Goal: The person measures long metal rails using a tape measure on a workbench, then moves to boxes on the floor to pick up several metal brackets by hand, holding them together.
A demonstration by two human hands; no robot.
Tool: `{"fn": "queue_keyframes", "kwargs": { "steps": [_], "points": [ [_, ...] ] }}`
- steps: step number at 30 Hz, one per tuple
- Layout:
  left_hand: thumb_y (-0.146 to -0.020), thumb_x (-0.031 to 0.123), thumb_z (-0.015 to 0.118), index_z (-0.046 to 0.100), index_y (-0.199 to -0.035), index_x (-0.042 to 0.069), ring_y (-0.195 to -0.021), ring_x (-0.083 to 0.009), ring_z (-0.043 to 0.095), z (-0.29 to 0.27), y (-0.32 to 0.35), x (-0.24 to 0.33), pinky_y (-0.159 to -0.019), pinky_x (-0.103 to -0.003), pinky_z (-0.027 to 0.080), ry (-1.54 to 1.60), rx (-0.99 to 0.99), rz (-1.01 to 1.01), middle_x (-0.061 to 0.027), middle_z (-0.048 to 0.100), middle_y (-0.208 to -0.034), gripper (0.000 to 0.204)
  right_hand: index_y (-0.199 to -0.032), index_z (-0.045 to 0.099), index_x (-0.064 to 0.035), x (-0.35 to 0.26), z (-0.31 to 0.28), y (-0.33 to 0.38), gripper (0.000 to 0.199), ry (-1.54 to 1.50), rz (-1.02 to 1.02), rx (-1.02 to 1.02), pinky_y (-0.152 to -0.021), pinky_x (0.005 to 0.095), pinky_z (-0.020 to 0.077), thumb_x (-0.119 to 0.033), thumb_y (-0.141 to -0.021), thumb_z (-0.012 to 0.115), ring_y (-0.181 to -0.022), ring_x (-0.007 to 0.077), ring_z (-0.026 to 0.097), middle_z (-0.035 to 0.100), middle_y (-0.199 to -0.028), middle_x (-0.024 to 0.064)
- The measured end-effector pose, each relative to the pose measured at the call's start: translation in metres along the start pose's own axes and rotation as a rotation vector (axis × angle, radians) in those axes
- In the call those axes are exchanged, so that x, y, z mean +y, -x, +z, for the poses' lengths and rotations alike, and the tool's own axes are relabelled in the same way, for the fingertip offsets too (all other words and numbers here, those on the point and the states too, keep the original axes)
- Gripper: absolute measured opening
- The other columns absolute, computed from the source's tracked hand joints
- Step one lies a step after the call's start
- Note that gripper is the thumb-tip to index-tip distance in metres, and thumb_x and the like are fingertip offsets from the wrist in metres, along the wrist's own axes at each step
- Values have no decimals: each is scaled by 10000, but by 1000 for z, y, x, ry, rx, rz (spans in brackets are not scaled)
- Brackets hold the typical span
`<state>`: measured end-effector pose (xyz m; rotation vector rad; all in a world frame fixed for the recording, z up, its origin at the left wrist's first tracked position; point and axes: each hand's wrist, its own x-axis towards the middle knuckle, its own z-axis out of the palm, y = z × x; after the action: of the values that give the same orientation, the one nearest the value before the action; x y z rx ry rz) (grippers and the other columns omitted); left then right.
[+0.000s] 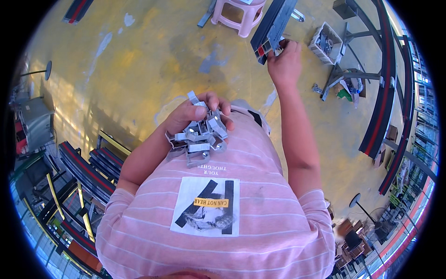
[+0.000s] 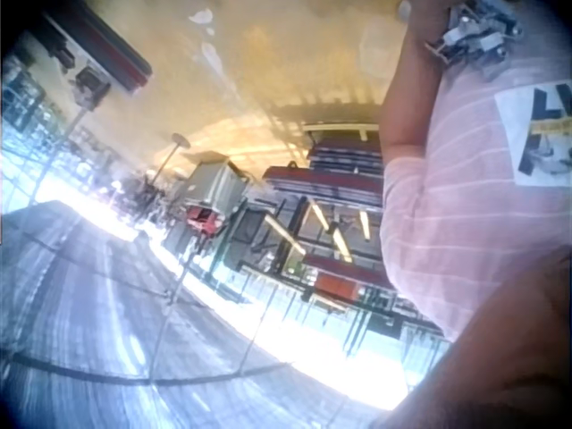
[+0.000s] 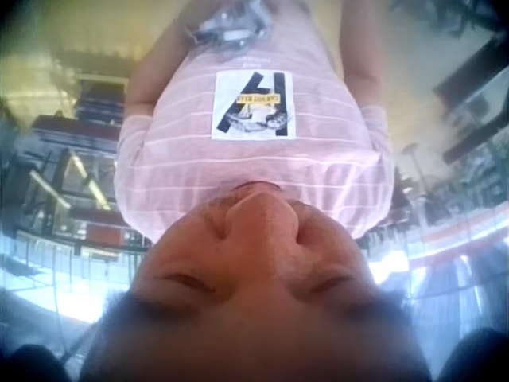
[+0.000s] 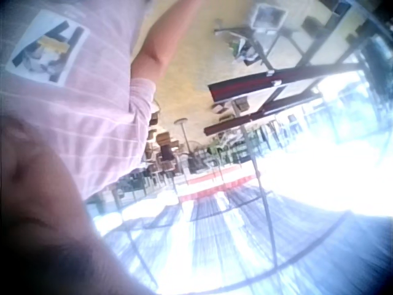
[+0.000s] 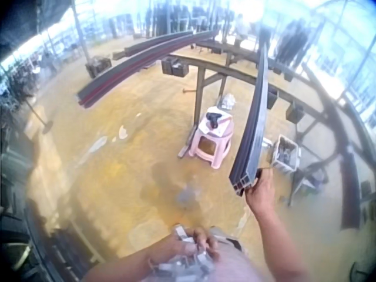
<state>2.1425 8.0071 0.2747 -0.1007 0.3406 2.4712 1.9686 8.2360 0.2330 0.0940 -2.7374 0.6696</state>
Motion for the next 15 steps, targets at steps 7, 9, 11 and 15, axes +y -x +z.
{"fn": "queue_keyframes", "kwargs": {
  "steps": [7,9,11,15],
  "points": [
    [-869,251,739,554,-1122,58,-1091,-366,663,2,3,1,-800,-561,617,52,34,-16,-176,585,-1184,368,-1052,602,-10,-34,-100,45,243,-760,117,-612,-662,265,434,-167,-902,712,-737,112,518,567,-864,30],
    [-869,277,731,559,-1182,67,-1095,-389,653,2,0,3,-814,-534,619,41,42,-44,-207,571,-1224,415,-1147,634,-70,-72,-135,59,294,-667,-171,-788,-660,311,465,-221,-907,712,-729,182,569,597,-907,54],
    [-863,293,724,497,-1293,79,-1082,-357,664,8,-3,6,-841,-496,614,6,71,-68,-211,571,-1248,531,-1197,653,-128,-106,-151,62,333,-489,-273,-812,-673,361,496,-256,-895,709,-766,257,615,611,-940,84],
    [-845,321,714,363,-1471,72,-1038,-312,687,16,-5,9,-893,-425,598,-115,99,-103,-206,588,-1256,759,-1221,657,-184,-112,-150,63,370,-289,-327,-825,-690,421,519,-245,-861,712,-840,327,646,617,-954,97]
  ]
}}
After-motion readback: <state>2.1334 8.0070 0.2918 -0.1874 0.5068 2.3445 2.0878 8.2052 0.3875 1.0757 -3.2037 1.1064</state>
